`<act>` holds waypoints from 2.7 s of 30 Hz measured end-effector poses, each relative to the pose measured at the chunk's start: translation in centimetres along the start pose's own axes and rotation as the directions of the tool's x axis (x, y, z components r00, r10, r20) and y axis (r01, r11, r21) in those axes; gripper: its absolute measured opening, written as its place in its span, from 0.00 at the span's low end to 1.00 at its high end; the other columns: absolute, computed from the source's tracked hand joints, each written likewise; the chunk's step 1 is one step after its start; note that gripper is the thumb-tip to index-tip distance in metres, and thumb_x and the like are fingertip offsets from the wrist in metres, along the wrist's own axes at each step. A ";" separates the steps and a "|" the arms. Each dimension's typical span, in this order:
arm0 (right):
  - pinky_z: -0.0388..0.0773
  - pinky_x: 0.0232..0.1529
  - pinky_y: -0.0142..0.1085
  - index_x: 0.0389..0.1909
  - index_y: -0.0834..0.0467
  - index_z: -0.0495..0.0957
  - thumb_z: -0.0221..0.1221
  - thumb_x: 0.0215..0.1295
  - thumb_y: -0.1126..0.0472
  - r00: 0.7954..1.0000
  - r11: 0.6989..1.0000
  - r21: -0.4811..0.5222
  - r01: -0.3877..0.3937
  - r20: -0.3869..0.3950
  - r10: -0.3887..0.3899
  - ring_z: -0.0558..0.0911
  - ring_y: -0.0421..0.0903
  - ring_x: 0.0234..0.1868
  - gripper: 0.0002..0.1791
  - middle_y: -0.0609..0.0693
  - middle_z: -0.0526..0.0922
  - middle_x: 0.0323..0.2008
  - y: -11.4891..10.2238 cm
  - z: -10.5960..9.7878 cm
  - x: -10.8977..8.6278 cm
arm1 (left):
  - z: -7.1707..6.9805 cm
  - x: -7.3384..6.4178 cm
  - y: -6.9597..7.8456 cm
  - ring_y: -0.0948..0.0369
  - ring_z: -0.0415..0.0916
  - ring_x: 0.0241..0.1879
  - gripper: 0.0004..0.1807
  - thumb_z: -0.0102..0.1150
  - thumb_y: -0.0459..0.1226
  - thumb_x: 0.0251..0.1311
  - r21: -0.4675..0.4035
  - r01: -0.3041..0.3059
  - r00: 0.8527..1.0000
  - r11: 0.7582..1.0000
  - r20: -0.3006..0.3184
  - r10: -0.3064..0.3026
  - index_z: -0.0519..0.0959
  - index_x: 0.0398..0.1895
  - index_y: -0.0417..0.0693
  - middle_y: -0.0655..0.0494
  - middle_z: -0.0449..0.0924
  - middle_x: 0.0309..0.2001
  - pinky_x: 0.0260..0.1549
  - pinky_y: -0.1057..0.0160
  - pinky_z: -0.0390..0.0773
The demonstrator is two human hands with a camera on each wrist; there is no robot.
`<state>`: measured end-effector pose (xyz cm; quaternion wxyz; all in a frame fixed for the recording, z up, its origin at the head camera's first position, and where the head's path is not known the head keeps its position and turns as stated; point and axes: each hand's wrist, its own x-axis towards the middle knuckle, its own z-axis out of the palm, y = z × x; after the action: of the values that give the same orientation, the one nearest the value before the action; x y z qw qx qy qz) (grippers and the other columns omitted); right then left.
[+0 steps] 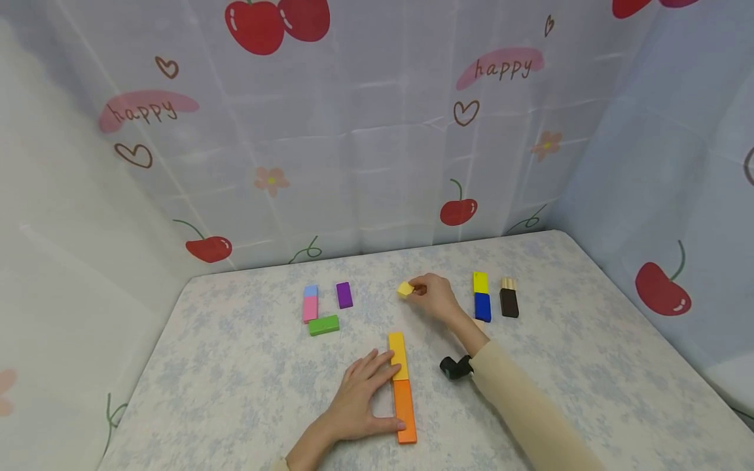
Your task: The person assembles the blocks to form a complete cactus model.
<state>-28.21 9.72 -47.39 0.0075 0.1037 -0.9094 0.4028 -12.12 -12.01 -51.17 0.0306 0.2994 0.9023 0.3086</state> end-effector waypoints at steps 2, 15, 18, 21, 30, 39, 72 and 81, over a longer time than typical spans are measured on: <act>0.81 0.40 0.38 0.51 0.63 0.83 0.66 0.61 0.64 0.998 0.999 0.002 0.051 0.031 -0.051 0.81 0.47 0.38 0.17 0.55 0.83 0.40 -0.1 -0.2 -0.5 | 0.0 0.0 0.1 0.47 0.48 0.76 0.47 0.66 0.65 0.47 0.002 0.002 1.000 1.000 0.002 -0.002 0.67 0.71 0.60 0.59 0.56 0.76 0.68 0.34 0.52; 0.82 0.40 0.34 0.48 0.61 0.84 0.68 0.58 0.64 0.951 0.978 0.010 0.208 0.233 -0.204 0.80 0.40 0.35 0.16 0.50 0.85 0.39 0.4 -0.6 -2.5 | -0.1 -0.1 0.2 0.46 0.48 0.76 0.47 0.66 0.65 0.48 -0.014 0.000 1.000 1.000 0.006 0.000 0.67 0.71 0.59 0.58 0.55 0.76 0.68 0.34 0.52; 0.82 0.41 0.33 0.49 0.62 0.84 0.68 0.58 0.64 0.929 0.966 0.024 0.256 0.268 -0.253 0.81 0.40 0.36 0.16 0.50 0.85 0.38 0.3 -0.5 -2.7 | 0.0 -0.1 0.1 0.46 0.48 0.76 0.46 0.66 0.64 0.48 -0.014 -0.005 1.000 1.000 0.004 0.005 0.67 0.71 0.59 0.58 0.55 0.76 0.67 0.33 0.52; 0.82 0.41 0.32 0.49 0.62 0.83 0.67 0.59 0.64 0.905 0.953 0.038 0.300 0.306 -0.297 0.82 0.41 0.37 0.16 0.52 0.85 0.39 0.1 -0.4 -2.7 | 0.0 -0.1 0.0 0.46 0.48 0.76 0.46 0.66 0.64 0.48 -0.013 -0.005 1.000 1.000 0.002 0.005 0.67 0.71 0.59 0.58 0.55 0.76 0.67 0.33 0.52; 0.81 0.42 0.29 0.49 0.61 0.84 0.67 0.60 0.64 0.871 0.942 0.040 0.332 0.371 -0.323 0.81 0.40 0.37 0.16 0.51 0.85 0.40 0.1 -0.2 -2.6 | 0.2 -0.1 -0.1 0.47 0.48 0.76 0.46 0.65 0.65 0.49 -0.002 -0.008 1.000 1.000 0.008 0.008 0.66 0.71 0.60 0.58 0.55 0.76 0.67 0.34 0.52; 0.80 0.42 0.29 0.48 0.60 0.85 0.65 0.61 0.65 0.867 0.940 0.036 0.340 0.374 -0.328 0.81 0.39 0.37 0.14 0.51 0.85 0.39 0.2 0.0 -2.3 | 0.0 -0.1 0.0 0.47 0.47 0.76 0.46 0.65 0.65 0.48 -0.004 -0.005 1.000 1.000 0.005 0.005 0.67 0.71 0.59 0.59 0.55 0.76 0.68 0.35 0.51; 0.80 0.37 0.31 0.48 0.63 0.83 0.65 0.62 0.63 0.934 0.951 -0.014 0.308 0.192 -0.300 0.81 0.43 0.36 0.14 0.54 0.85 0.40 1.3 -3.6 -5.2 | 0.0 -0.1 0.2 0.47 0.47 0.76 0.47 0.65 0.66 0.48 0.006 0.010 1.000 1.000 0.013 -0.010 0.66 0.71 0.60 0.59 0.55 0.76 0.68 0.35 0.50; 0.79 0.34 0.31 0.44 0.63 0.84 0.68 0.58 0.64 0.985 0.983 -0.078 0.167 -0.033 -0.170 0.82 0.44 0.34 0.13 0.53 0.86 0.37 5.6 -7.9 -9.4 | 0.1 -0.1 0.0 0.47 0.47 0.76 0.47 0.65 0.66 0.47 0.003 -0.002 1.000 1.000 0.010 0.002 0.66 0.71 0.59 0.59 0.55 0.76 0.69 0.35 0.51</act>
<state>-20.69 20.92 -47.09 0.0636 0.1720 -0.9114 0.3685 -12.02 -12.03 -51.24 0.0343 0.3018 0.9023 0.3060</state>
